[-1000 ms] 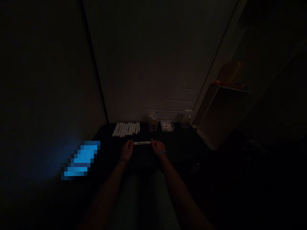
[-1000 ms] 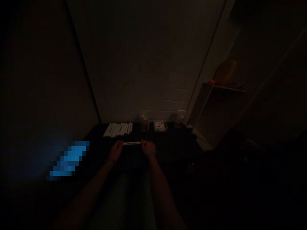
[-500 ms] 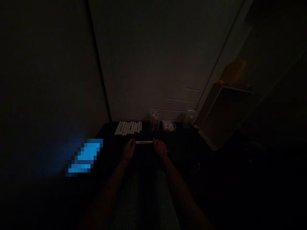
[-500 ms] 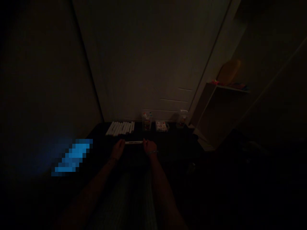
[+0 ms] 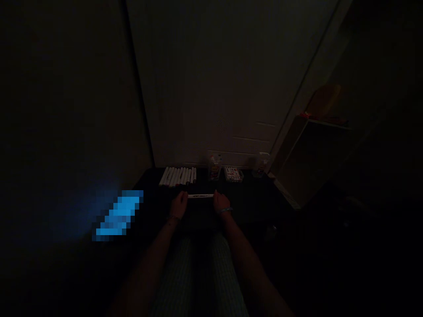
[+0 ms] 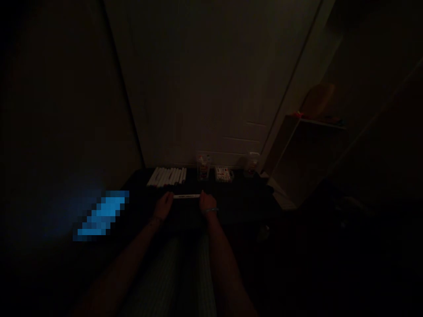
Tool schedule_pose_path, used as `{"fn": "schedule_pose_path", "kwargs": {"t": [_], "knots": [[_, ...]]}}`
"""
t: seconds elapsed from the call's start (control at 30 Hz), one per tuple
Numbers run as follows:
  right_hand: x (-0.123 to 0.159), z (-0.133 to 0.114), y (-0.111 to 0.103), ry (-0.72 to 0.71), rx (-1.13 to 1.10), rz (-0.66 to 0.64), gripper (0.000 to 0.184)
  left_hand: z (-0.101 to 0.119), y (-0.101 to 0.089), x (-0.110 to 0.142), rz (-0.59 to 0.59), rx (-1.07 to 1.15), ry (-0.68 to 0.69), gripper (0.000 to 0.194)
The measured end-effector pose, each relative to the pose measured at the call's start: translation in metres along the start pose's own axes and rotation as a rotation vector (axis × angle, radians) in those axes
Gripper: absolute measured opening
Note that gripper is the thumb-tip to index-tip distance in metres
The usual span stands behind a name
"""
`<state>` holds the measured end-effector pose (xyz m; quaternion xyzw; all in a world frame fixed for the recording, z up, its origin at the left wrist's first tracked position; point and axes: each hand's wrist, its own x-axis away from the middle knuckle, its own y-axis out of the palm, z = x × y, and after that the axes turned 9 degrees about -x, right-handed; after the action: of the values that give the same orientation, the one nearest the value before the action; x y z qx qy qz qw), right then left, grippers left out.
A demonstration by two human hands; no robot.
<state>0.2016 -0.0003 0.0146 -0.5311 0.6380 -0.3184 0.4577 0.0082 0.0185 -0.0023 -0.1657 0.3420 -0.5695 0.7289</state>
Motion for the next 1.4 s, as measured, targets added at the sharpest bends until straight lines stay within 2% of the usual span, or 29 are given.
{"fn": "schedule_pose_path", "kwargs": {"t": [0.4, 0.87, 1.07, 1.4], "knots": [[0.001, -0.005, -0.007, 0.083, -0.077, 0.009, 0.057, 0.004, -0.004, 0.002, 0.002, -0.025, 0.022, 0.036], [0.0, -0.006, -0.006, 0.087, -0.054, 0.0, 0.055, 0.006, -0.004, 0.004, -0.003, -0.071, 0.032, 0.032], [0.0, -0.003, -0.008, 0.065, -0.122, -0.033, 0.056, 0.001, -0.001, 0.002, -0.011, -0.075, 0.051, 0.033], [-0.005, 0.0, -0.003, 0.158, -0.257, -0.082, 0.068, -0.004, 0.003, -0.001, -0.038, -0.131, 0.035, 0.034]]}}
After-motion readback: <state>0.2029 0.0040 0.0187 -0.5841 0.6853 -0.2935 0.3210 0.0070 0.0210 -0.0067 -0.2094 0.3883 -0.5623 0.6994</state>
